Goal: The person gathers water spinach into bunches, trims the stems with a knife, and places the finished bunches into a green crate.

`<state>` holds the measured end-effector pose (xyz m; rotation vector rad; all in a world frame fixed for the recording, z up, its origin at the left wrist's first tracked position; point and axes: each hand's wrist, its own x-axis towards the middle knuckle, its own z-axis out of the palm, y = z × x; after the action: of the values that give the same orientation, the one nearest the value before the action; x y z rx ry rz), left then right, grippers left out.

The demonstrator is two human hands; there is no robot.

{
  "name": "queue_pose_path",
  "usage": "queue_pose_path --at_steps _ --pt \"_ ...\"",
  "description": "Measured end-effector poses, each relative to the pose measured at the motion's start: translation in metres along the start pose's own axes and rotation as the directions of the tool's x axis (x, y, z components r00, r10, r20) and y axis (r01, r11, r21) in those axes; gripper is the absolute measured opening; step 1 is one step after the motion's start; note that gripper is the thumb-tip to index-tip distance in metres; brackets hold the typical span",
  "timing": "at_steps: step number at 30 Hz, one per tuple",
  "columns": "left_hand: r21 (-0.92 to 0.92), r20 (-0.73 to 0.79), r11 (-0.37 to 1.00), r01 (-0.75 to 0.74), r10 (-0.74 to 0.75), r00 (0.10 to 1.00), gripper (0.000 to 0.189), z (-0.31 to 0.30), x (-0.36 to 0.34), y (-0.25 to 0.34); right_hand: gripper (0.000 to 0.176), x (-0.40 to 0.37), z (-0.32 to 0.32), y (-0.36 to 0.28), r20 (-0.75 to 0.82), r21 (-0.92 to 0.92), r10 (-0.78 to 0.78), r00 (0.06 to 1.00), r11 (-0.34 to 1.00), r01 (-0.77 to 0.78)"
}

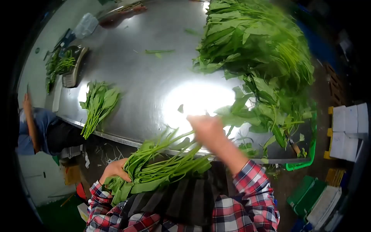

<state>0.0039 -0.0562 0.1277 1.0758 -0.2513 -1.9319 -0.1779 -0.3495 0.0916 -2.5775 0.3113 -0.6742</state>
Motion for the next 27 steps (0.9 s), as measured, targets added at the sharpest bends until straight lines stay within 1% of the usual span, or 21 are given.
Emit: queue_pose_path --at_steps 1,3,4,5,6,7,8,9,10,11,12,13,16,17,18,20,22,24,25,26,27 --pt "0.058 0.048 0.998 0.032 -0.035 0.998 0.077 -0.009 -0.003 0.007 0.005 -0.007 0.003 0.025 0.112 -0.152 0.208 0.972 0.970 -0.190" --pt "0.065 0.140 0.992 0.111 -0.119 0.983 0.074 -0.025 -0.012 0.015 0.014 -0.004 -0.022 0.053 -0.094 0.099 0.581 0.808 0.813 -0.573" --pt "0.073 0.182 0.987 0.144 -0.155 0.971 0.072 -0.035 -0.016 0.020 0.020 0.001 -0.045 0.062 -0.005 -0.332 0.525 0.851 0.802 -0.497" --pt "0.202 0.277 0.976 0.086 -0.141 0.950 0.067 -0.045 -0.015 0.023 0.029 0.006 -0.060 0.050 0.078 -0.724 0.594 0.801 0.585 -0.364" --pt "0.242 0.310 0.966 0.095 -0.169 0.936 0.066 -0.051 -0.014 0.029 0.038 0.007 -0.064 0.046 0.077 -0.761 0.490 0.868 0.591 -0.266" --pt "0.282 0.338 0.955 0.098 -0.194 0.921 0.065 -0.056 -0.013 0.035 0.041 0.020 -0.062 0.031 0.197 -0.549 0.381 0.904 0.806 -0.220" --pt "0.317 0.362 0.943 0.105 -0.222 0.905 0.064 -0.059 -0.013 0.037 0.044 0.037 -0.050 0.010 0.282 -0.278 0.240 0.929 0.947 -0.160" --pt "0.370 0.363 0.925 0.088 -0.231 0.903 0.063 -0.064 -0.011 0.035 0.041 0.038 -0.027 -0.005 0.473 0.082 0.275 0.837 0.932 -0.353" --pt "0.392 0.365 0.917 0.076 -0.230 0.902 0.063 -0.064 -0.012 0.038 0.040 0.054 -0.019 -0.036 0.686 0.304 0.124 0.717 0.846 -0.438" --pt "0.414 0.364 0.908 0.062 -0.228 0.903 0.064 -0.062 -0.012 0.041 0.042 0.063 -0.007 -0.053 0.816 0.389 -0.029 0.577 0.767 -0.510" --pt "0.435 0.363 0.899 0.048 -0.224 0.905 0.065 -0.060 -0.013 0.044 0.043 0.058 0.014 -0.054 0.757 0.542 -0.222 0.614 0.738 -0.402" --pt "0.410 0.368 0.911 0.046 -0.211 0.906 0.067 -0.057 -0.013 0.047 0.035 0.058 0.023 -0.054 0.805 0.536 -0.274 0.526 0.715 -0.449" --pt "0.311 0.353 0.946 0.089 -0.202 0.913 0.073 -0.049 -0.013 0.047 0.028 0.044 0.024 -0.040 0.830 0.481 -0.027 0.557 0.542 -0.689" --pt "0.270 0.332 0.954 0.131 -0.220 0.917 0.075 -0.047 -0.012 0.045 0.025 0.042 0.011 -0.033 0.797 0.439 0.015 0.604 0.671 -0.597" --pt "0.232 0.313 0.958 0.171 -0.240 0.919 0.077 -0.046 -0.010 0.046 0.026 0.031 0.007 -0.023 0.797 0.400 0.061 0.601 0.691 -0.602" --pt "0.318 0.320 0.931 0.181 -0.285 0.903 0.081 -0.046 -0.005 0.049 0.027 0.008 -0.008 0.003 0.760 0.303 0.195 0.620 0.738 -0.603" --pt "0.380 0.324 0.912 0.157 -0.290 0.900 0.081 -0.042 -0.001 0.060 0.027 -0.016 -0.034 0.043 0.559 0.084 0.541 0.628 0.717 -0.692" --pt "0.446 0.352 0.882 0.151 -0.328 0.877 0.079 -0.050 0.005 0.063 0.030 -0.032 -0.083 0.073 0.274 -0.384 0.775 0.570 0.631 -0.674" --pt "0.456 0.369 0.873 0.174 -0.363 0.856 0.078 -0.051 0.009 0.065 0.035 -0.044 -0.095 0.075 0.067 -0.609 0.629 0.774 0.641 -0.468" --pt "0.472 0.383 0.859 0.198 -0.402 0.832 0.077 -0.051 0.015 0.069 0.040 -0.055 -0.103 0.073 -0.068 -0.811 0.380 0.923 0.518 -0.273" --pt "0.462 0.343 0.849 0.256 -0.437 0.832 0.070 -0.038 0.019 0.080 0.048 -0.032 -0.105 0.046 0.030 -0.429 0.487 0.873 0.795 -0.429"
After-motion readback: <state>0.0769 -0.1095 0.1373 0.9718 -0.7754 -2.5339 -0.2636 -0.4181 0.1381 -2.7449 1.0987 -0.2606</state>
